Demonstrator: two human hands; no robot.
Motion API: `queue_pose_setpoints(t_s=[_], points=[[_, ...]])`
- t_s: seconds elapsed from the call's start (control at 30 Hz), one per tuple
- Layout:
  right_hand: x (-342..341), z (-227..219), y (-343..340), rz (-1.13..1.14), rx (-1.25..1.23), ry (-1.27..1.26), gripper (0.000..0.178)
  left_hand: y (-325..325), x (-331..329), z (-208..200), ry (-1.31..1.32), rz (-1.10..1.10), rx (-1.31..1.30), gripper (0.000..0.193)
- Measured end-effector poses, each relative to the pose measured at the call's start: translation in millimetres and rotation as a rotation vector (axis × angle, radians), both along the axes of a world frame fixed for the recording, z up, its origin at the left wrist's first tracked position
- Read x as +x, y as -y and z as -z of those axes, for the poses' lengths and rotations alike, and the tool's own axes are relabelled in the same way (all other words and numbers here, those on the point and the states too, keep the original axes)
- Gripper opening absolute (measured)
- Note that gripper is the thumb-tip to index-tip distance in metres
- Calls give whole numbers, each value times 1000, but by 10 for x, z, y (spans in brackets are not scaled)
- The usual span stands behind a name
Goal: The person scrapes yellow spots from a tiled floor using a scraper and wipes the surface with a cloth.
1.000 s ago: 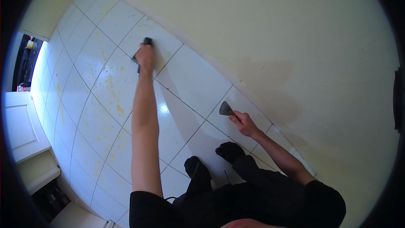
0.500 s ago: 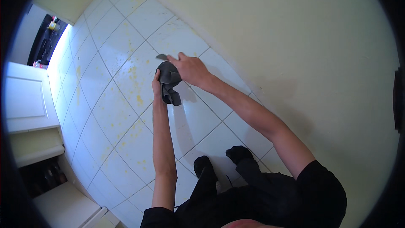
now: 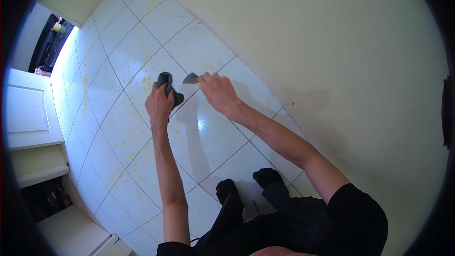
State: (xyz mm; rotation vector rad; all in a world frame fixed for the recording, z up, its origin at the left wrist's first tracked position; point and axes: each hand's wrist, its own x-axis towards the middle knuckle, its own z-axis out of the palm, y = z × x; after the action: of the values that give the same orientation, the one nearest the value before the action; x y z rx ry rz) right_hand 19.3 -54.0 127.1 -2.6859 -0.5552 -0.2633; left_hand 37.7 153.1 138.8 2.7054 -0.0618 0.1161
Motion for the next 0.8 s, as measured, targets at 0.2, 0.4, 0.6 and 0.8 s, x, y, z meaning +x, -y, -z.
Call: queue_pose_setpoints(t_s=[0.2,0.4,0.6,0.8], points=[[-386,471,770,305,310,-578,19,544,-10,476,73,-65,70,28],[-346,946,1062,391,218,-572,43,1404,-352,1295,-140,150,-144,28],[-268,1125,1096,314,7,-405,61,1514,-416,1410,37,53,-159,31],[-223,1073,1044,425,17,-511,61,1502,-435,1406,90,50,-234,31]])
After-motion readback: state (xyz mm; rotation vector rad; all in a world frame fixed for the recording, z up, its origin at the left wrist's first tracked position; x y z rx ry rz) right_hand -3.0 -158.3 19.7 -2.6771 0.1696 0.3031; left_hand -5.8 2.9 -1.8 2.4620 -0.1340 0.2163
